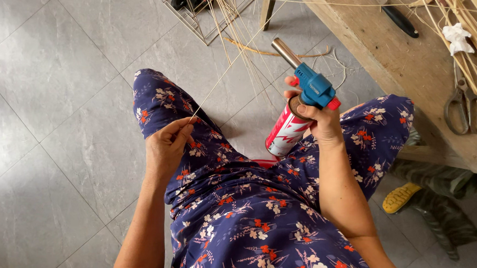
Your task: The person sits on a low stool and uses a handheld blowtorch to heat thin bamboo sticks one by one. They hold the stick in their left hand and the torch in their right, applying flame along the length of the stick before placing it into a wire rack structure.
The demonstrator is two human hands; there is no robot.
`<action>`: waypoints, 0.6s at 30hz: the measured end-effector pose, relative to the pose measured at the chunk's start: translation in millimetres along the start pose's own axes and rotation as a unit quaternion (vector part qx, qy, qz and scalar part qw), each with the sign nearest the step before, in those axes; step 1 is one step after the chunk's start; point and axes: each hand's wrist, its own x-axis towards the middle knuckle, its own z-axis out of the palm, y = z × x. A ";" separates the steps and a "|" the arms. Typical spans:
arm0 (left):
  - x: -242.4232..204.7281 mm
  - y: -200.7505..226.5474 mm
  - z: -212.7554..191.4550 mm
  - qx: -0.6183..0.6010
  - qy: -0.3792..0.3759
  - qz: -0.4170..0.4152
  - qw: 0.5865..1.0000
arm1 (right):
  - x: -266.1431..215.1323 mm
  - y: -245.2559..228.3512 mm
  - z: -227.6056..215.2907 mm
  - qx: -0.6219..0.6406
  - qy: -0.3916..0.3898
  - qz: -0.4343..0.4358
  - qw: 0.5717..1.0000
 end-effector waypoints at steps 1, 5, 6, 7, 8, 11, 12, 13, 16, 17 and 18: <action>-0.7 -2.2 -0.6 -0.007 0.000 0.003 1.000 | -0.9 -0.1 -0.2 -0.011 -0.013 0.001 1.000; -0.9 -8.5 -1.9 -0.006 0.010 -0.010 1.000 | -11.2 0.1 2.4 -0.064 -0.081 0.021 0.994; -1.7 -9.4 -2.5 -0.006 0.010 -0.008 1.000 | -13.0 1.6 4.4 -0.078 -0.102 0.031 0.991; -2.2 -9.8 -2.9 -0.007 0.009 -0.006 1.000 | -12.6 2.9 5.7 -0.086 -0.125 0.039 0.988; -2.5 -9.9 -3.0 -0.006 0.012 -0.004 1.000 | -12.7 4.2 6.4 -0.094 -0.146 0.047 0.984; -3.9 -8.8 -2.9 -0.002 0.018 -0.003 1.000 | -10.9 9.1 4.2 -0.090 -0.150 0.043 0.984; -4.4 -8.4 -3.3 0.000 0.019 -0.005 1.000 | -9.3 10.1 2.2 -0.084 -0.142 0.037 0.986; -4.8 -8.0 -3.7 0.001 0.021 -0.006 1.000 | -7.8 9.9 -0.7 -0.071 -0.115 0.032 0.990; -6.0 -7.8 -5.2 0.017 0.025 -0.003 1.000 | -0.5 8.2 -8.9 -0.040 -0.035 0.011 0.999; -6.6 -8.2 -6.1 0.019 0.026 -0.002 0.999 | 2.4 7.4 -11.3 -0.035 -0.009 0.000 0.999; -7.1 -8.6 -6.9 0.020 0.027 0.000 0.999 | 3.3 7.0 -13.2 -0.031 0.018 -0.010 0.999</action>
